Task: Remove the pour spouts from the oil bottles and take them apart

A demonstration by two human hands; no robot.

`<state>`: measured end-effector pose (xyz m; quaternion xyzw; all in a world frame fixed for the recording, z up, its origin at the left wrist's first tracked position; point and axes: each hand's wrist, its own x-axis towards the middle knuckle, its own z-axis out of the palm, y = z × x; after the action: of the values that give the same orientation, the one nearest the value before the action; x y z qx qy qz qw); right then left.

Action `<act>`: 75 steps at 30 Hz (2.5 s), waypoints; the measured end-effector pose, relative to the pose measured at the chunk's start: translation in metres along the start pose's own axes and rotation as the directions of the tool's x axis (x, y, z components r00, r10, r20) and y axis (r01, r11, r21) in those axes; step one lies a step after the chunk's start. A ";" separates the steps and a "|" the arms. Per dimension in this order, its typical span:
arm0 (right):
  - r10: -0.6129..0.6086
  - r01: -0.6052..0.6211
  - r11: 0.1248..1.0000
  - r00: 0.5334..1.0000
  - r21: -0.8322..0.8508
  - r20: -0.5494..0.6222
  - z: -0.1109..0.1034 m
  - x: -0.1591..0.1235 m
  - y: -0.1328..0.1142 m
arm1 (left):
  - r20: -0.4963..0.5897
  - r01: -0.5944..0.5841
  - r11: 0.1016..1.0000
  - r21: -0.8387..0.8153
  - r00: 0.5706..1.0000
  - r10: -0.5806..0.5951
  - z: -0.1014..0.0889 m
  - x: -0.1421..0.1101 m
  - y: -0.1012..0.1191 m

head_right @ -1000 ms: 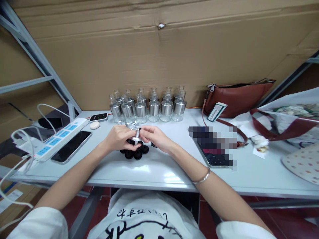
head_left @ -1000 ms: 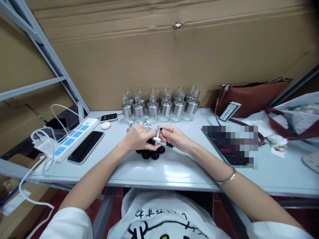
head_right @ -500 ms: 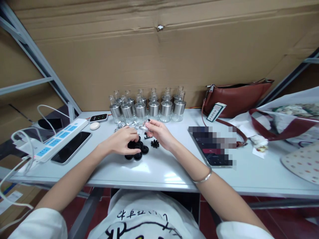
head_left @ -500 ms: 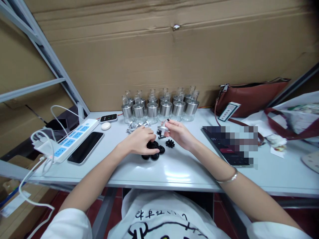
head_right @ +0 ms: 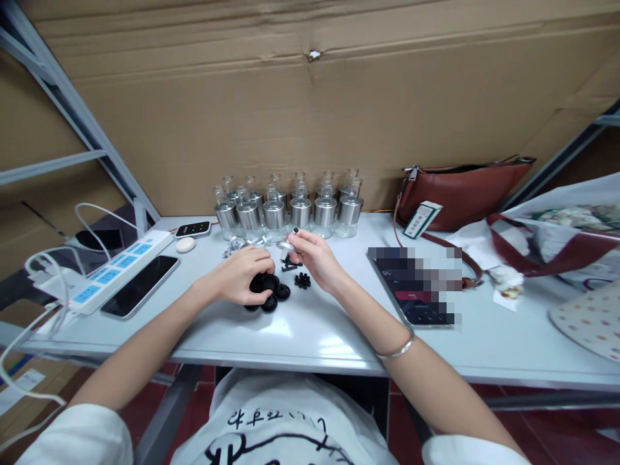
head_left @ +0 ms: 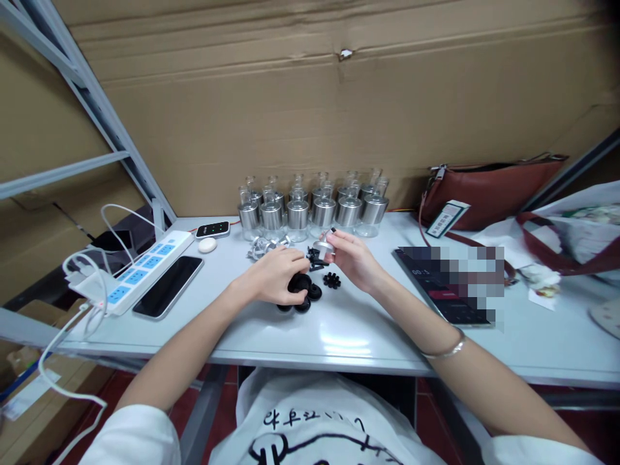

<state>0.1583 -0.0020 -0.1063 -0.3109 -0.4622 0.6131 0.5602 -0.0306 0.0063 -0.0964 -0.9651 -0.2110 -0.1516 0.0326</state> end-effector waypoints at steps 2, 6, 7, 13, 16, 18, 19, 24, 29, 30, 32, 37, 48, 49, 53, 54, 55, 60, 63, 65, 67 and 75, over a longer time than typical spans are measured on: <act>0.011 -0.011 1.000 1.000 0.025 -0.008 -0.001 0.000 -0.001 | -0.070 -0.011 1.000 0.010 0.998 0.012 -0.001 0.000 -0.001; 0.087 -0.089 0.996 0.993 0.016 0.073 -0.001 -0.002 -0.004 | -0.243 -0.024 0.996 0.087 0.969 0.045 0.001 -0.001 -0.006; 0.102 -0.103 0.995 0.989 0.001 0.105 0.000 -0.003 -0.005 | -0.290 -0.026 0.993 0.112 0.955 0.058 0.002 -0.001 -0.007; 0.075 -0.080 0.996 0.984 0.027 0.160 0.002 -0.005 -0.006 | -0.431 -0.030 0.984 0.177 0.896 0.106 0.005 -0.002 -0.013; 0.054 -0.065 0.995 0.987 0.071 0.151 0.001 -0.004 -0.005 | -0.490 0.017 0.982 0.190 0.868 0.080 0.005 -0.002 -0.014; 0.027 -0.041 0.994 0.990 0.099 0.138 0.001 -0.003 -0.004 | -0.498 0.054 0.980 0.192 0.866 0.050 0.005 -0.001 -0.014; 0.014 -0.028 0.994 0.991 0.106 0.132 0.001 -0.003 -0.004 | -0.493 0.060 0.979 0.193 0.869 0.044 0.005 -0.001 -0.014; -0.013 0.005 0.998 0.993 0.062 0.119 0.000 -0.002 -0.002 | -0.489 0.023 0.987 0.161 0.870 0.060 0.007 0.000 -0.014; -0.021 0.020 1.000 0.996 0.007 0.091 -0.001 -0.002 -0.001 | -0.497 -0.011 0.994 0.105 0.866 0.062 0.009 -0.001 -0.015; -0.023 0.023 1.000 0.996 0.004 0.084 0.000 -0.002 -0.001 | -0.501 -0.013 0.995 0.095 0.864 0.060 0.008 -0.001 -0.016; -0.045 0.044 0.999 0.997 0.007 0.058 0.001 -0.001 -0.001 | -0.508 -0.018 0.996 0.084 0.859 0.058 0.008 -0.001 -0.016; -0.122 0.123 0.992 0.991 0.019 -0.059 0.001 0.001 -0.001 | -0.527 -0.050 0.993 0.109 0.844 0.101 0.007 0.000 -0.014; -0.071 0.071 0.997 0.997 -0.032 0.020 0.006 -0.002 0.003 | -0.547 -0.062 0.988 0.144 0.827 0.131 0.005 0.000 -0.012; -0.066 0.066 0.997 0.998 -0.029 0.021 0.006 -0.002 0.003 | -0.547 -0.063 0.988 0.145 0.826 0.133 0.006 0.000 -0.012; -0.051 0.052 0.998 0.998 -0.031 0.030 0.006 -0.002 0.005 | -0.548 -0.053 0.987 0.151 0.827 0.129 0.006 0.000 -0.012; -0.050 0.051 0.998 0.998 -0.035 0.028 0.005 -0.001 0.006 | -0.549 -0.051 0.987 0.155 0.826 0.129 0.006 0.000 -0.012; -0.050 0.051 0.998 0.998 -0.041 0.024 0.005 -0.001 0.006 | -0.549 -0.050 0.986 0.159 0.826 0.130 0.005 0.000 -0.012; -0.040 0.040 0.997 0.999 -0.060 0.013 0.004 -0.001 0.008 | -0.537 -0.018 0.986 0.165 0.837 0.105 0.004 0.001 -0.010; -0.024 0.025 0.999 1.000 -0.048 0.016 0.004 -0.001 0.007 | -0.525 -0.002 0.987 0.158 0.847 0.085 0.004 0.001 -0.010; -0.018 0.018 0.999 1.000 -0.036 0.020 0.004 -0.001 0.007 | -0.515 -0.003 0.989 0.146 0.853 0.078 0.005 0.001 -0.010; -0.012 0.013 1.000 1.000 -0.027 0.025 0.004 -0.001 0.006 | -0.502 -0.003 0.991 0.132 0.862 0.070 0.006 0.001 -0.011; 0.020 -0.022 0.999 0.998 0.032 0.054 0.003 0.000 0.006 | -0.454 -0.004 0.999 0.041 0.891 0.022 0.007 0.000 -0.012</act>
<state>0.1531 -0.0026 -0.1111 -0.2903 -0.4637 0.6344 0.5461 -0.0339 0.0177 -0.1031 -0.9034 -0.1941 -0.3687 0.1008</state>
